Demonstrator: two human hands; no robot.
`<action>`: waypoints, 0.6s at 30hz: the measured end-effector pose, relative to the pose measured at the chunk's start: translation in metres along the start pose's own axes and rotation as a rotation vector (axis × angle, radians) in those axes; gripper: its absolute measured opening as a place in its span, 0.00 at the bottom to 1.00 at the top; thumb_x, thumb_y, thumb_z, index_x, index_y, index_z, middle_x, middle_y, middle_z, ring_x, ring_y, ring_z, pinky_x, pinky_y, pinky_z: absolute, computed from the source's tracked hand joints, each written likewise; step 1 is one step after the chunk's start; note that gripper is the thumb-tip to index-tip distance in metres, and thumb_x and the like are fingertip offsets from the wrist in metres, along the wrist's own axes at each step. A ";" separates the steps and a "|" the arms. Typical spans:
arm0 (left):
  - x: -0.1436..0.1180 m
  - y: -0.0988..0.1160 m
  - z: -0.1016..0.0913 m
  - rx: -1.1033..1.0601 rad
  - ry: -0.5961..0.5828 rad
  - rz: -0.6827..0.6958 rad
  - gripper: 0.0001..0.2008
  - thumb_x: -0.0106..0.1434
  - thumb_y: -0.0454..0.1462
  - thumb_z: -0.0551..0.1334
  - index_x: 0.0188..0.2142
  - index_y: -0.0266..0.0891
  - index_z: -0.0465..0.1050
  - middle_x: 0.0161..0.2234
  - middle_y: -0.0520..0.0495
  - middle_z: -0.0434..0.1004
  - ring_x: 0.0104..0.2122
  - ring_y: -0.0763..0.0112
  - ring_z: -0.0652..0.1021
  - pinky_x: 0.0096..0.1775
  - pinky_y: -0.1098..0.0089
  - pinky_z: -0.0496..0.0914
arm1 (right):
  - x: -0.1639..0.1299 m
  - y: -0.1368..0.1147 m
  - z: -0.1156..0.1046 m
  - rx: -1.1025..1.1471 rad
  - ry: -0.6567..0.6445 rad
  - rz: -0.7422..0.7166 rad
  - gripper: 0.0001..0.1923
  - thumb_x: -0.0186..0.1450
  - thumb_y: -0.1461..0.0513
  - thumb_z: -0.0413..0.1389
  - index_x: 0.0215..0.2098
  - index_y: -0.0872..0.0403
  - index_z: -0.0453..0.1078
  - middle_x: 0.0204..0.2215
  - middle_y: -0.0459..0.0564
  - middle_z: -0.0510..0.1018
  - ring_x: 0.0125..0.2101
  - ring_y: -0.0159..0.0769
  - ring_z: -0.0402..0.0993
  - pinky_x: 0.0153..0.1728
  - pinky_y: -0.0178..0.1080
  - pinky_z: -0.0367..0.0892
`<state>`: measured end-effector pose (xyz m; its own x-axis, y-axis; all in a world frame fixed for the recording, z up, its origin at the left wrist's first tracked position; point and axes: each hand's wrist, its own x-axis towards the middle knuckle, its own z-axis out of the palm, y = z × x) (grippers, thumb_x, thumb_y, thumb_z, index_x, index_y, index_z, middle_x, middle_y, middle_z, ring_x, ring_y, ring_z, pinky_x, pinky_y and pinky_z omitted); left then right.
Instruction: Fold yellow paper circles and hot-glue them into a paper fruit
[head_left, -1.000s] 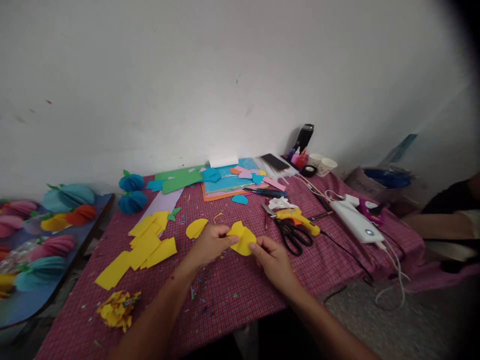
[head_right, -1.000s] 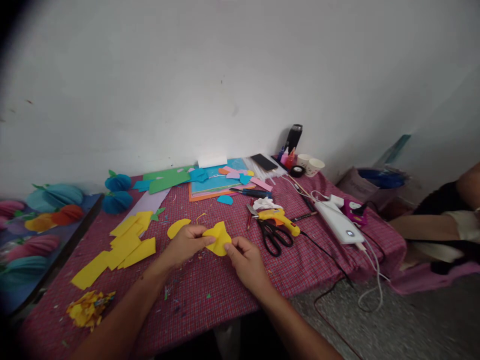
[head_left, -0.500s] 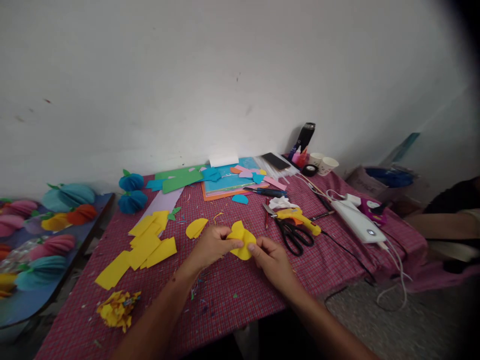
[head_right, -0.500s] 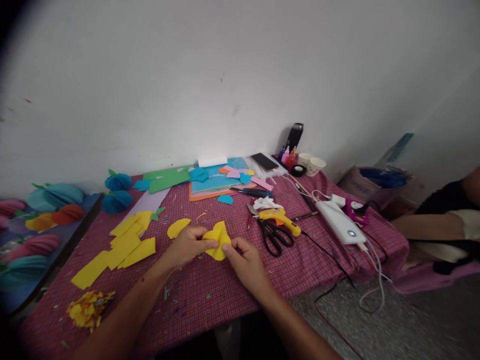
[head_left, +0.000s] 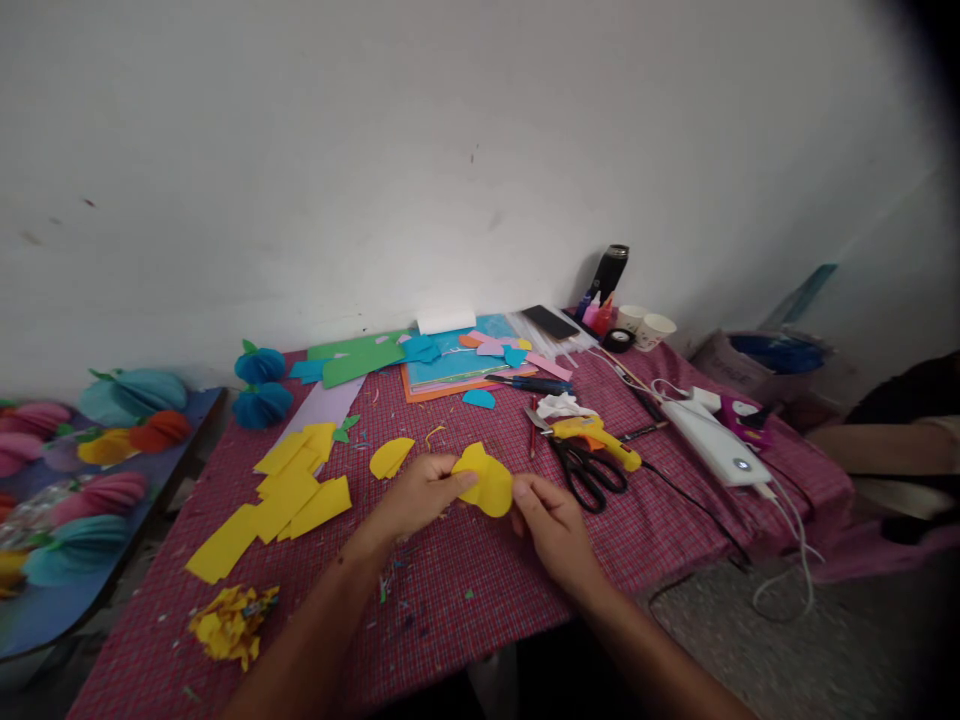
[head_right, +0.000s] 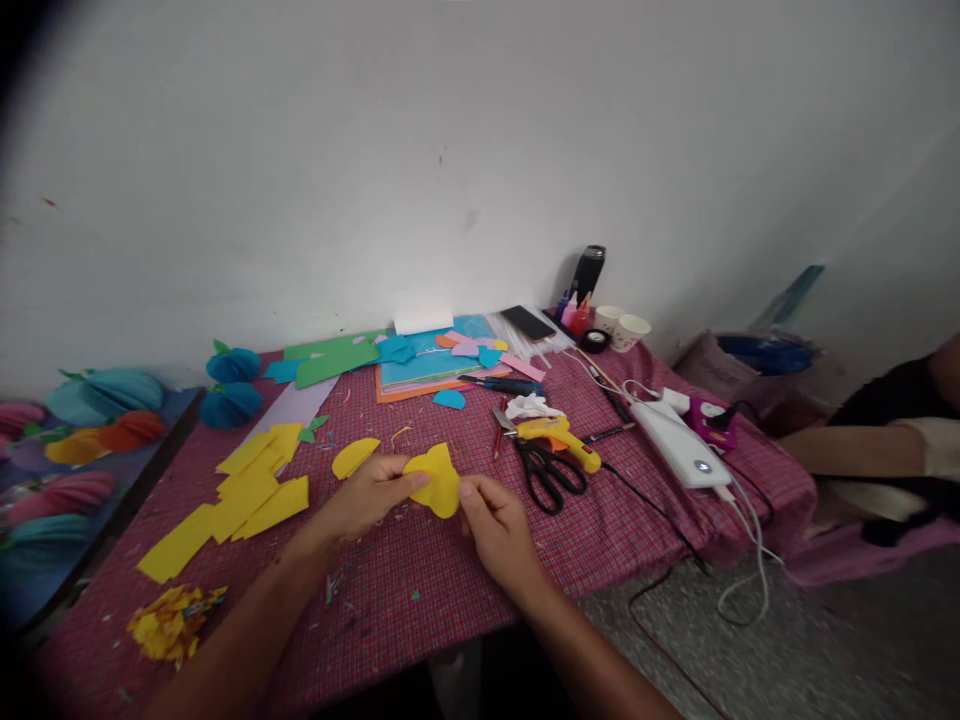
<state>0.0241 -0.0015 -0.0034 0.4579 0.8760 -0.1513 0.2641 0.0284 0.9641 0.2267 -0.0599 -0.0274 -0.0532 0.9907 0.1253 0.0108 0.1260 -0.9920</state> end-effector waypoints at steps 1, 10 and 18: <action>0.000 0.000 0.000 -0.032 0.000 -0.013 0.20 0.62 0.50 0.62 0.33 0.33 0.76 0.27 0.50 0.73 0.25 0.74 0.68 0.29 0.73 0.60 | -0.001 -0.001 0.000 0.039 -0.019 -0.009 0.21 0.72 0.50 0.48 0.32 0.53 0.73 0.21 0.44 0.68 0.22 0.32 0.63 0.26 0.35 0.59; -0.003 0.005 0.014 -0.104 -0.176 -0.031 0.20 0.61 0.52 0.64 0.29 0.35 0.76 0.26 0.51 0.73 0.25 0.74 0.69 0.30 0.73 0.62 | 0.003 0.004 0.003 -0.002 -0.023 -0.030 0.10 0.65 0.54 0.60 0.38 0.51 0.76 0.32 0.46 0.75 0.33 0.35 0.70 0.35 0.36 0.65; -0.004 0.009 0.013 -0.069 -0.278 -0.043 0.20 0.64 0.51 0.61 0.30 0.37 0.77 0.28 0.49 0.76 0.28 0.72 0.72 0.34 0.72 0.65 | 0.003 -0.006 0.001 0.039 -0.086 0.025 0.11 0.65 0.53 0.58 0.35 0.52 0.75 0.29 0.45 0.75 0.29 0.33 0.69 0.32 0.35 0.64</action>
<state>0.0352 -0.0110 0.0028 0.6652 0.7079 -0.2376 0.2348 0.1037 0.9665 0.2259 -0.0575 -0.0213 -0.1384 0.9853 0.1001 -0.0253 0.0975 -0.9949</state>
